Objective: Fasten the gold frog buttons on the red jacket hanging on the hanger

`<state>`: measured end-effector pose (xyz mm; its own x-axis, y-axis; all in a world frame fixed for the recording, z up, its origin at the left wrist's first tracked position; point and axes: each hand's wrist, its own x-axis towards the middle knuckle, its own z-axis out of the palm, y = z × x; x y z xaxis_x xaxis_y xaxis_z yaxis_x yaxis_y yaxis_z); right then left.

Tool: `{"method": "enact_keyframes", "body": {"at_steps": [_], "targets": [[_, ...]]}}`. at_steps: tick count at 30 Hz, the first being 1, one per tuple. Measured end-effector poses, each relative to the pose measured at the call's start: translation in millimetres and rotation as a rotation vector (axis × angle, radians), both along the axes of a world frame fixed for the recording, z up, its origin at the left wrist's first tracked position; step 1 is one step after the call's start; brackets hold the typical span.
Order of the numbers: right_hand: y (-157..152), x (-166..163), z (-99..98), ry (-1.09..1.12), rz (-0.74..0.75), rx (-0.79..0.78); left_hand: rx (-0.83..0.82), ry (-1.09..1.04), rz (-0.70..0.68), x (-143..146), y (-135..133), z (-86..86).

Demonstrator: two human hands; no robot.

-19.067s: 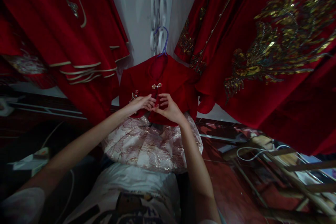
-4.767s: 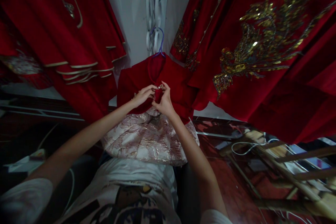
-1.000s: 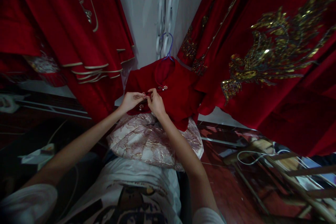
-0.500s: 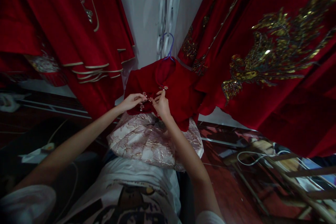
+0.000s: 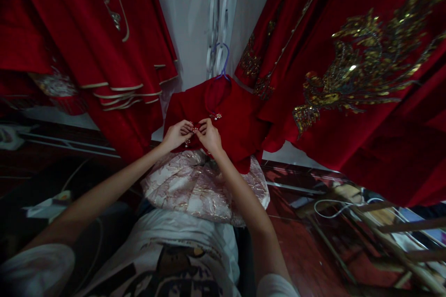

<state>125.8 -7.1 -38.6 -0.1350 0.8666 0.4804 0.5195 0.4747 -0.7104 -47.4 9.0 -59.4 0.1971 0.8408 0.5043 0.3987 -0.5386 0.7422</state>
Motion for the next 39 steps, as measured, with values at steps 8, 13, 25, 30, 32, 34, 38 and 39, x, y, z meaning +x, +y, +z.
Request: {"method": "enact_keyframes", "body": {"at_steps": [8, 13, 25, 30, 32, 34, 38, 39], "targets": [[2.5, -1.2, 1.0, -0.017, -0.034, 0.024, -0.038, -0.092, 0.024, 0.2, -1.2, 4.1], [3.3, -5.4, -0.7, 0.002, -0.031, 0.062, -0.089, -0.115, -0.018, -2.4, 1.1, 4.4], [6.3, -10.4, 1.0, 0.04, -0.02, 0.16, -0.083, -0.184, -0.016, -5.4, 7.1, 4.6], [-2.7, -1.3, 1.9, 0.089, 0.045, 0.037, -0.076, -0.103, -0.036, -10.4, 5.9, -5.4], [-11.7, 8.8, 1.0, 0.097, 0.101, -0.039, -0.083, -0.055, 0.003, -14.9, 1.9, -12.8], [-22.1, 21.8, -1.2, 0.074, 0.127, -0.094, -0.087, 0.05, -0.012, -22.1, -5.1, -18.4], [-38.5, 47.1, -8.9, -0.055, 0.147, -0.214, -0.09, 0.284, -0.13, -38.1, -23.7, -22.3], [-40.6, 51.5, -11.3, -0.113, 0.157, -0.245, -0.096, 0.302, -0.135, -40.5, -28.1, -22.4]]}}
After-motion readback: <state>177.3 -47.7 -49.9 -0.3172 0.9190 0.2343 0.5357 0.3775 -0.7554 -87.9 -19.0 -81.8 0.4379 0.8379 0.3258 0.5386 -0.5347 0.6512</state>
